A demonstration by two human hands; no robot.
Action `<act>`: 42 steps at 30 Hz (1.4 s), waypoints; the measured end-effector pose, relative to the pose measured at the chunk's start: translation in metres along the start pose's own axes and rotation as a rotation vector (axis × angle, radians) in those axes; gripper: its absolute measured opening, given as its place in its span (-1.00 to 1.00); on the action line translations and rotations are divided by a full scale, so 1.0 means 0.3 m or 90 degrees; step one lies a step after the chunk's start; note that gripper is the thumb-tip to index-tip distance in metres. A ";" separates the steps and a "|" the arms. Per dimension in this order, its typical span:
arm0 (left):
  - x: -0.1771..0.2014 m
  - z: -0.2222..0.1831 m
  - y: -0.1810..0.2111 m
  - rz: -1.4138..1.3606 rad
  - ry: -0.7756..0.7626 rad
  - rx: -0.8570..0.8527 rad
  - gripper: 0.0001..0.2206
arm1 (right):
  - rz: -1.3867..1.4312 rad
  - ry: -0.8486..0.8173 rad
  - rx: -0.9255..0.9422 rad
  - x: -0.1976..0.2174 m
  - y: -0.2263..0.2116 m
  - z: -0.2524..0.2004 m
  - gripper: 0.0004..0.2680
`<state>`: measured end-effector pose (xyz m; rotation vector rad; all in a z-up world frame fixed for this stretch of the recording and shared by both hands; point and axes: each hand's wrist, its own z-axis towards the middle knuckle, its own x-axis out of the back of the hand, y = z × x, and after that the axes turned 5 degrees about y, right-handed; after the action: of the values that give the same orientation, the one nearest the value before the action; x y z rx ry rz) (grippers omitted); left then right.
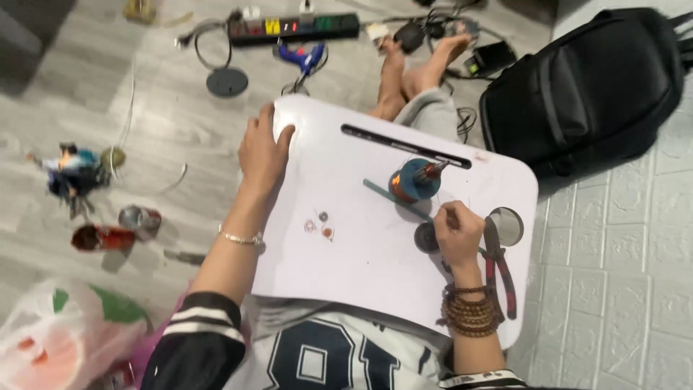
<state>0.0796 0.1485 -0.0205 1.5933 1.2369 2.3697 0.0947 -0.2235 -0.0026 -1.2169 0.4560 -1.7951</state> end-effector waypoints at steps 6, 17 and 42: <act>-0.025 0.001 -0.047 0.019 -0.017 -0.016 -0.50 | 0.003 0.010 0.020 0.004 0.003 -0.003 -0.88; 0.016 0.002 -0.080 -0.008 0.008 -0.016 -0.48 | -0.019 -0.008 -0.019 -0.023 0.000 -0.002 -0.91; 0.109 0.023 0.012 -0.038 -0.100 -0.038 -0.48 | -0.056 -0.098 -0.117 -0.035 0.027 -0.014 -0.95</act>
<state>0.0710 0.1640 0.0079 1.6634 1.1564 2.1764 0.0960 -0.2199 -0.0160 -1.5121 0.4936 -1.7455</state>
